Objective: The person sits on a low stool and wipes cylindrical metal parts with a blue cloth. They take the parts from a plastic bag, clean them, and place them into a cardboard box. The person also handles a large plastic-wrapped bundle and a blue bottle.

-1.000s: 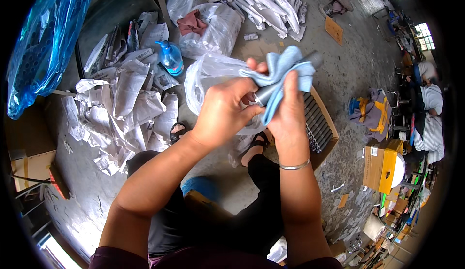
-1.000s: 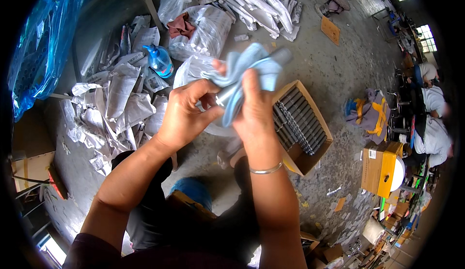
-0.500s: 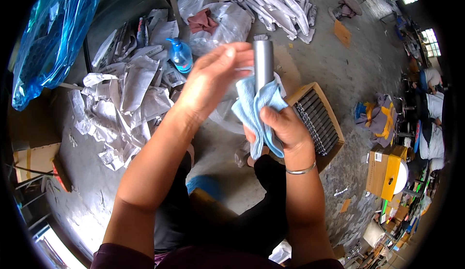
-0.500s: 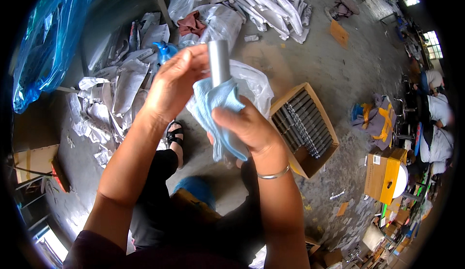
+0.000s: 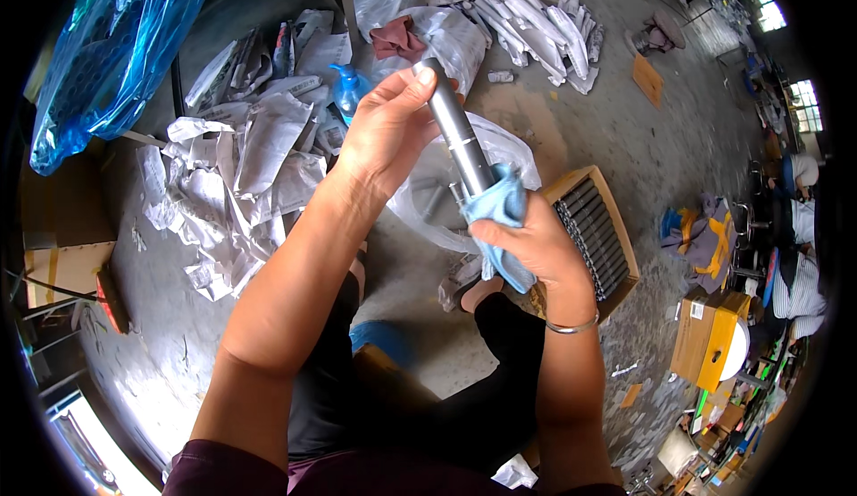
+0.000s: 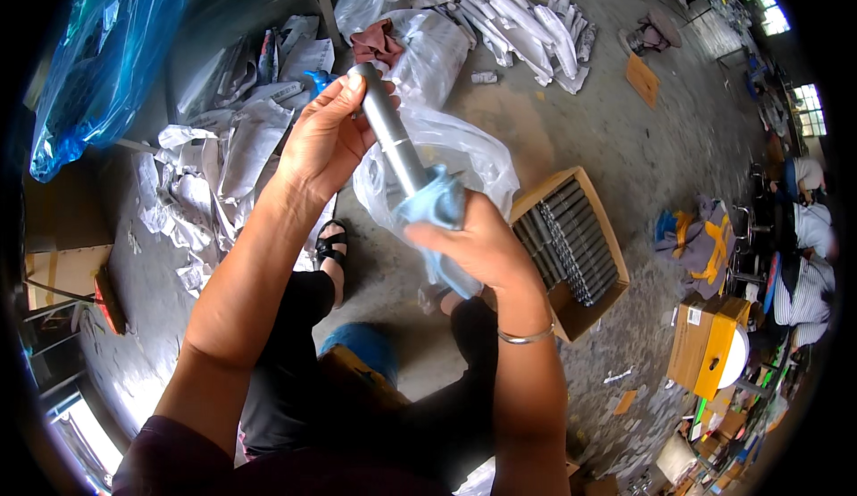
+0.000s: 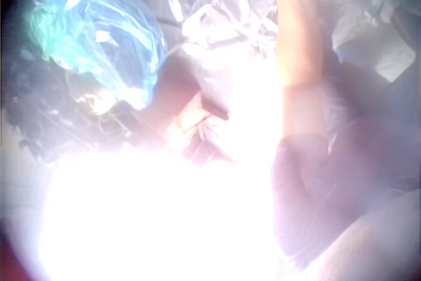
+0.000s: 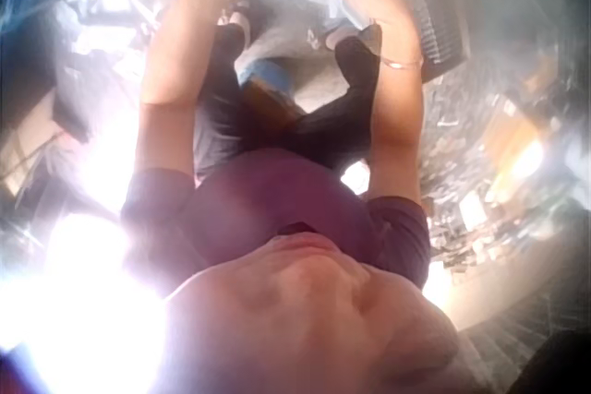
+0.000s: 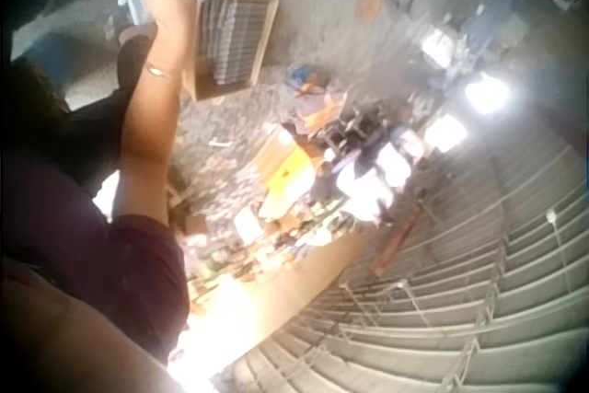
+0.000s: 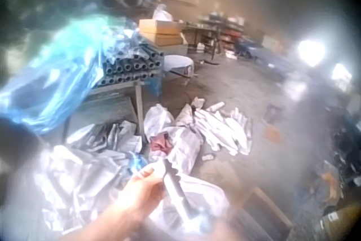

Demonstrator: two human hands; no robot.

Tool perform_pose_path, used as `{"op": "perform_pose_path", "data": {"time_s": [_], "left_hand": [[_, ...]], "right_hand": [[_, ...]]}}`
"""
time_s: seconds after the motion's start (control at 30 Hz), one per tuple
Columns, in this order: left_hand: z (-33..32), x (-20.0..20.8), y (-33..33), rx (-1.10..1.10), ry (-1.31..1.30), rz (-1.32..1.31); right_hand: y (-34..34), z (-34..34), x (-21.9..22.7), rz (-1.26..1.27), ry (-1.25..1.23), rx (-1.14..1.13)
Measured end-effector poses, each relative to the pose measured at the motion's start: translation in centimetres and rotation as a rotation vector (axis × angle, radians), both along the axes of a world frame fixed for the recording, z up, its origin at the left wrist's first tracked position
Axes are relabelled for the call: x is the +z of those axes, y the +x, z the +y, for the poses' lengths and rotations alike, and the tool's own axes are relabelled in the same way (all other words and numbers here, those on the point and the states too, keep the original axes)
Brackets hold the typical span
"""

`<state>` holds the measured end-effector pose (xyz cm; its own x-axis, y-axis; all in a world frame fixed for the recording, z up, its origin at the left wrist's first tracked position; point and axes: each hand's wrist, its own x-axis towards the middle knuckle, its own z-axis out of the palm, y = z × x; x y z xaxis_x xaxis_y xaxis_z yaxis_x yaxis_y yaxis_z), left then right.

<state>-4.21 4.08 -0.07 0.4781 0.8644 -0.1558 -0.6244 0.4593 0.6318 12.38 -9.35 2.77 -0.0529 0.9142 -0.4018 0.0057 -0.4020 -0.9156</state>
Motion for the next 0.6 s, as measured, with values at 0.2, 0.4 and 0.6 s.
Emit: {"op": "perform_pose_path", "data": {"time_s": [0.2, 0.4, 0.6], "left_hand": [[-0.4, 0.6, 0.3, 0.079, -0.048, 0.033], [-0.6, 0.8, 0.5, 0.117, -0.064, 0.103], [-0.5, 0.5, 0.6, 0.141, -0.069, 0.148]], "right_hand": [[1.4, 0.0, -1.2, 0.117, 0.131, -0.219], [0.5, 0.5, -0.1, 0.284, 0.057, -0.311], [0.3, 0.7, -1.0, 0.246, 0.120, -0.285]]}}
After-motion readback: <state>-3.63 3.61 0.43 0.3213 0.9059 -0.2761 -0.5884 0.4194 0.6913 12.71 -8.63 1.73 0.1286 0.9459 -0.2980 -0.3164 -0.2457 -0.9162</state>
